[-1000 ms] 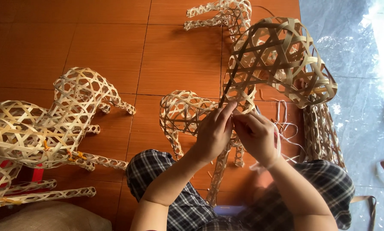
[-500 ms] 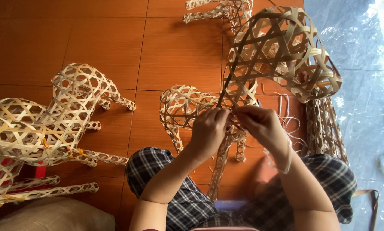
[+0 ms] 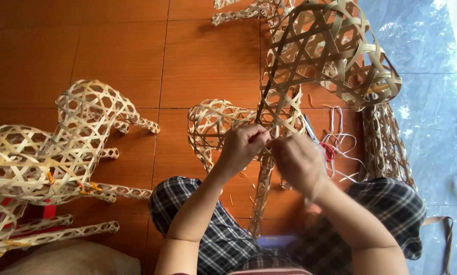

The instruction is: Weaving and assembling a bamboo giraffe figurine using bamboo strips and plastic ties.

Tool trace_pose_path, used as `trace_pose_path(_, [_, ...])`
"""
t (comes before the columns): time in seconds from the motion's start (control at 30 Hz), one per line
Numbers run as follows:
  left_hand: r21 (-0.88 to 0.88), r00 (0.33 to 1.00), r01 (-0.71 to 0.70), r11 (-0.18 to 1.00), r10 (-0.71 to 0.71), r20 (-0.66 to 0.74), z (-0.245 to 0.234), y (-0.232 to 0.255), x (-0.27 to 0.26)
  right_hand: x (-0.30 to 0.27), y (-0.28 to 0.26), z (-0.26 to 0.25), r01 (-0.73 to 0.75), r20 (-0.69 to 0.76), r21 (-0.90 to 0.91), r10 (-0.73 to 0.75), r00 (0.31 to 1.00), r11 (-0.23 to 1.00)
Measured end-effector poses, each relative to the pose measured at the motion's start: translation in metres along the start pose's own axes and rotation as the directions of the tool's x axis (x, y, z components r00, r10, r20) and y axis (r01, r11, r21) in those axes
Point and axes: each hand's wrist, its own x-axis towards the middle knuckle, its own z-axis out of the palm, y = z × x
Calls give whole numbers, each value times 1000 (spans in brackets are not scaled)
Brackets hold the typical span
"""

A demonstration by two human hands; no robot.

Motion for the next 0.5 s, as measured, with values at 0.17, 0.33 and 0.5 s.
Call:
trace_pose_path(0.17, [-363, 994, 52, 930, -13, 109, -2, -2, 3, -16, -27, 12, 172, 42, 35, -173, 984, 985])
trace_pose_path(0.33, [-222, 993, 4, 975, 23, 117, 2, -8, 2, -28, -60, -15, 137, 196, 19, -138, 971, 990])
trace_pose_path(0.5, [-181, 995, -34, 983, 50, 86, 0, -5, -4, -76, -74, 1, 158, 680, 74, -166, 715, 985])
